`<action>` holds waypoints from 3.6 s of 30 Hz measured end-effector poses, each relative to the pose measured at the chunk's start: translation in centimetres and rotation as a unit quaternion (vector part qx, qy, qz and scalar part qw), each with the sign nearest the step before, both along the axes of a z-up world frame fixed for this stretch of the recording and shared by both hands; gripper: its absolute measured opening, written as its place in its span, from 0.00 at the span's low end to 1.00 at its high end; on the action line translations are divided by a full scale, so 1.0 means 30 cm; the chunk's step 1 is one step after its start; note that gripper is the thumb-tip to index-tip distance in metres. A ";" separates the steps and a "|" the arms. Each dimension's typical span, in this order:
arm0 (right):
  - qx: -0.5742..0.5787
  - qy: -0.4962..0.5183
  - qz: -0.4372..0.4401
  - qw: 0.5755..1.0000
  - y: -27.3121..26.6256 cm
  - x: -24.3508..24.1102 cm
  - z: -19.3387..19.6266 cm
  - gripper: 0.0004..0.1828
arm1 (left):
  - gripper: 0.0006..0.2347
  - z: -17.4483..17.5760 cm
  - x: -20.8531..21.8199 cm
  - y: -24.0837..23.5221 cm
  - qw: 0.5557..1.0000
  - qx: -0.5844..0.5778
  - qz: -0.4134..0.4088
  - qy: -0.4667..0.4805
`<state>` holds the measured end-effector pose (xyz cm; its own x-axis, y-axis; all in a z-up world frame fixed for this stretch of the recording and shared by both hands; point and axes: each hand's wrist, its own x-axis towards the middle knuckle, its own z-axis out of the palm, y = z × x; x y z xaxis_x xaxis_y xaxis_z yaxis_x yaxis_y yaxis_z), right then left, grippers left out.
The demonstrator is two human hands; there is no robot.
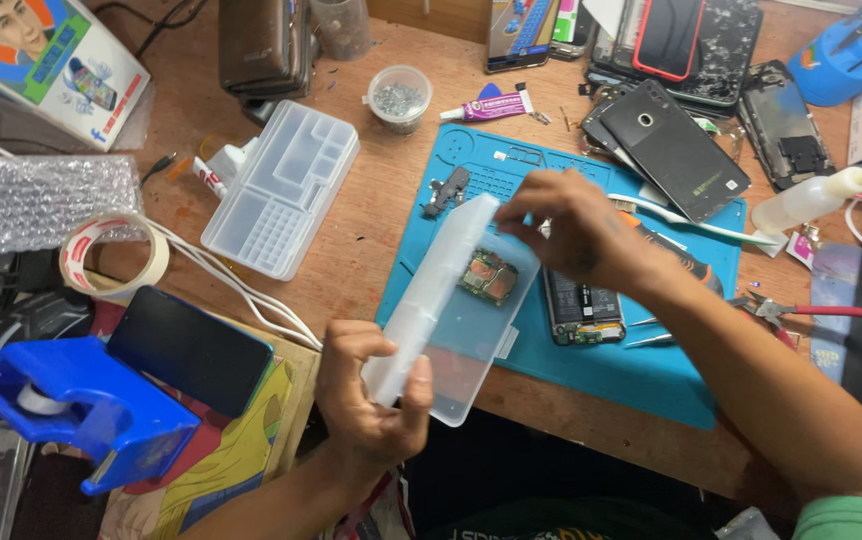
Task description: The person disassembles a smartphone on a blue mat, using a screwdriver and tweezers to remove screws and internal components. They place the removed parts into a plastic compartment box and continue to work on the phone's internal assembly.
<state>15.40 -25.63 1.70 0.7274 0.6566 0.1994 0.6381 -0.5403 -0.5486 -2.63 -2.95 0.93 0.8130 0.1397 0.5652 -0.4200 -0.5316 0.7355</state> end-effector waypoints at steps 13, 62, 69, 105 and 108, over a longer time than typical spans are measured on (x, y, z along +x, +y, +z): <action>-0.040 -0.042 0.079 0.995 0.121 0.218 -0.081 0.19 | 0.13 0.008 0.002 0.007 0.991 0.079 -0.097 -0.055; -0.031 0.010 -0.036 0.999 -0.002 0.074 0.000 0.07 | 0.12 -0.045 -0.020 -0.014 0.980 0.095 -0.144 -0.096; 0.004 -0.090 0.013 0.996 0.198 0.197 -0.129 0.12 | 0.14 -0.045 -0.031 -0.004 0.978 0.085 -0.170 -0.083; 0.014 0.153 0.008 0.988 0.023 -0.112 0.102 0.06 | 0.16 -0.043 0.004 0.029 0.995 -0.084 -0.045 0.037; -0.049 0.198 0.080 0.976 0.089 -0.210 0.078 0.08 | 0.17 -0.042 0.008 0.028 0.994 -0.089 -0.061 0.018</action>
